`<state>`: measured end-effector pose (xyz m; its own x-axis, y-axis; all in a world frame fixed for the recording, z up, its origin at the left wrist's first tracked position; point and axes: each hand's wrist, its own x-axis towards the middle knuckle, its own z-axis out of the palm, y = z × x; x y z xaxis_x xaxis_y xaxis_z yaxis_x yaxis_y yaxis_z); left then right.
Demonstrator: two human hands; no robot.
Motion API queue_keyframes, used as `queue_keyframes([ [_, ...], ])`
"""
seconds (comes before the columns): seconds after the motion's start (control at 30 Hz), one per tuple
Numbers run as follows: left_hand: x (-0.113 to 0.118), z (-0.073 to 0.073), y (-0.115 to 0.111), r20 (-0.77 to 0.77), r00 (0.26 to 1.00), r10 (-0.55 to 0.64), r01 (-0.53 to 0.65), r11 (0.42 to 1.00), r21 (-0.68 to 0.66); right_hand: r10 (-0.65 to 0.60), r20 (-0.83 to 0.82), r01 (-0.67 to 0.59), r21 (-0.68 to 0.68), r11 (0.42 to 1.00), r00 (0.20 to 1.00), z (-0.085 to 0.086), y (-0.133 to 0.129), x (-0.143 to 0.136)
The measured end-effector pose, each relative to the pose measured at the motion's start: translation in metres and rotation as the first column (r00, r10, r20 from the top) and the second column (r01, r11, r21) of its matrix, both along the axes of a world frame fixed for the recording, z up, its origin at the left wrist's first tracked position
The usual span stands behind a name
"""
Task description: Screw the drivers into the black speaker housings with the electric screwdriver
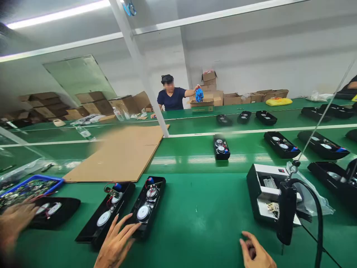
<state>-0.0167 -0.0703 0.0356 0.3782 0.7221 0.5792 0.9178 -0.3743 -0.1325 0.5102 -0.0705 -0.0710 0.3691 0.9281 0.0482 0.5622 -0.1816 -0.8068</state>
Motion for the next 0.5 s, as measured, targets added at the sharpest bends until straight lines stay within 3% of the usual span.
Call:
queue_keyframes([
  [0.07,0.043,-0.002,0.01,0.057,0.998,-0.022,0.022,1.0,0.007,0.136,-0.085,-0.132,0.059,0.99,0.987,0.003,-0.004,-0.03],
  [0.17,0.131,-0.01,0.021,0.204,0.979,0.003,-0.017,0.998,0.065,0.381,-0.099,-0.364,0.16,0.918,0.919,0.005,-0.013,-0.095],
  [0.23,0.19,-0.013,0.025,0.308,0.951,0.016,-0.039,0.997,0.067,0.439,-0.03,-0.418,0.249,0.873,0.898,0.004,-0.015,-0.135],
  [0.3,0.234,-0.013,0.024,0.369,0.93,-0.006,0.004,1.0,0.008,0.406,-0.009,-0.386,0.294,0.874,0.914,0.005,-0.011,-0.156],
  [0.4,0.261,-0.007,0.02,0.466,0.879,-0.098,0.156,0.984,-0.087,0.331,-0.062,-0.301,0.284,0.91,0.942,0.012,0.004,-0.139],
  [0.5,0.245,0.0,0.019,0.568,0.798,-0.2,0.305,0.947,-0.096,0.439,-0.117,-0.413,0.195,0.89,0.891,0.028,0.024,-0.082],
])
